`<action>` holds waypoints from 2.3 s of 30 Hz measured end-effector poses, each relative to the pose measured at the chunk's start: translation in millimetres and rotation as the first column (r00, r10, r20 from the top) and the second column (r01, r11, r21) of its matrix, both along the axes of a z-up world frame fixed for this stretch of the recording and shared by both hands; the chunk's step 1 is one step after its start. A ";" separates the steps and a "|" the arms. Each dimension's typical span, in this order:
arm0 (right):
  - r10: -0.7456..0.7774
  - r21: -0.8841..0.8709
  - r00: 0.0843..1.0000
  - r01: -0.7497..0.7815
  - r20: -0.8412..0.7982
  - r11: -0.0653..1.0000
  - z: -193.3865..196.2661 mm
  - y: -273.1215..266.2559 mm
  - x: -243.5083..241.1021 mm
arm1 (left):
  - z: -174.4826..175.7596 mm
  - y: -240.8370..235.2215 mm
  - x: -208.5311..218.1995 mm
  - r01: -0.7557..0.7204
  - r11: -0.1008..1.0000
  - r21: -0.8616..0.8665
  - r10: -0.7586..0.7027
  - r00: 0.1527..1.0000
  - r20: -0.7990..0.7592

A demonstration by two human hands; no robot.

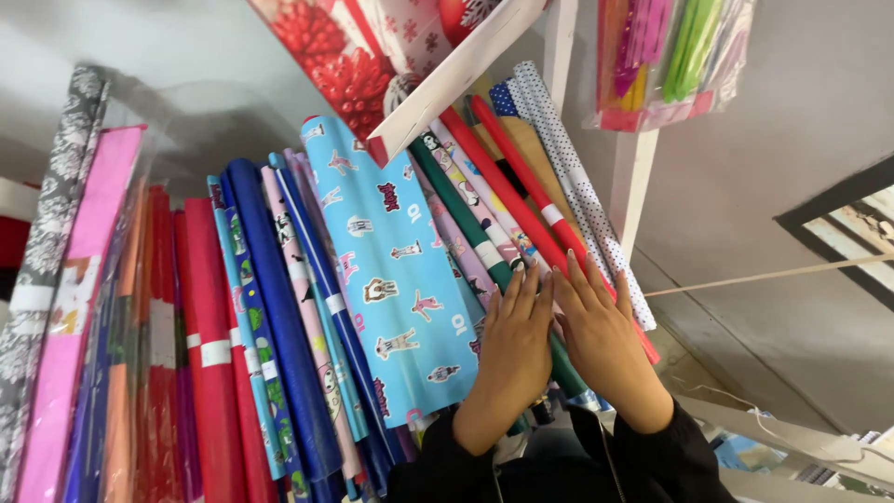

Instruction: Selecting a roll of wrapping paper and cutting a piece of paper with scissors

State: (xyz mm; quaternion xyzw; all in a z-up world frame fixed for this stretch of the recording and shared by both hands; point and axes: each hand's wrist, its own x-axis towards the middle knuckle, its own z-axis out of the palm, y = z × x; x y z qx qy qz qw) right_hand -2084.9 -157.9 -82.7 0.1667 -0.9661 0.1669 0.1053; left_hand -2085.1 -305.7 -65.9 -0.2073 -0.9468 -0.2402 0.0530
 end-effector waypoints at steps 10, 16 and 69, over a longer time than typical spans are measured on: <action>0.127 0.095 0.991 -0.124 -0.034 0.988 8.5 -109.6 50.7 | 4.2 -108.9 72.2 -0.142 0.988 0.063 0.146 0.987 -0.072; 0.239 0.061 0.968 -0.235 -0.072 0.970 2.9 -190.9 92.4 | -15.2 -181.5 122.4 -0.262 0.958 -0.118 0.261 0.965 -0.019; -0.230 -0.141 0.965 0.213 -0.124 0.967 -19.6 -159.6 39.3 | -35.4 -155.4 84.3 -0.301 0.953 0.029 0.302 0.952 -0.039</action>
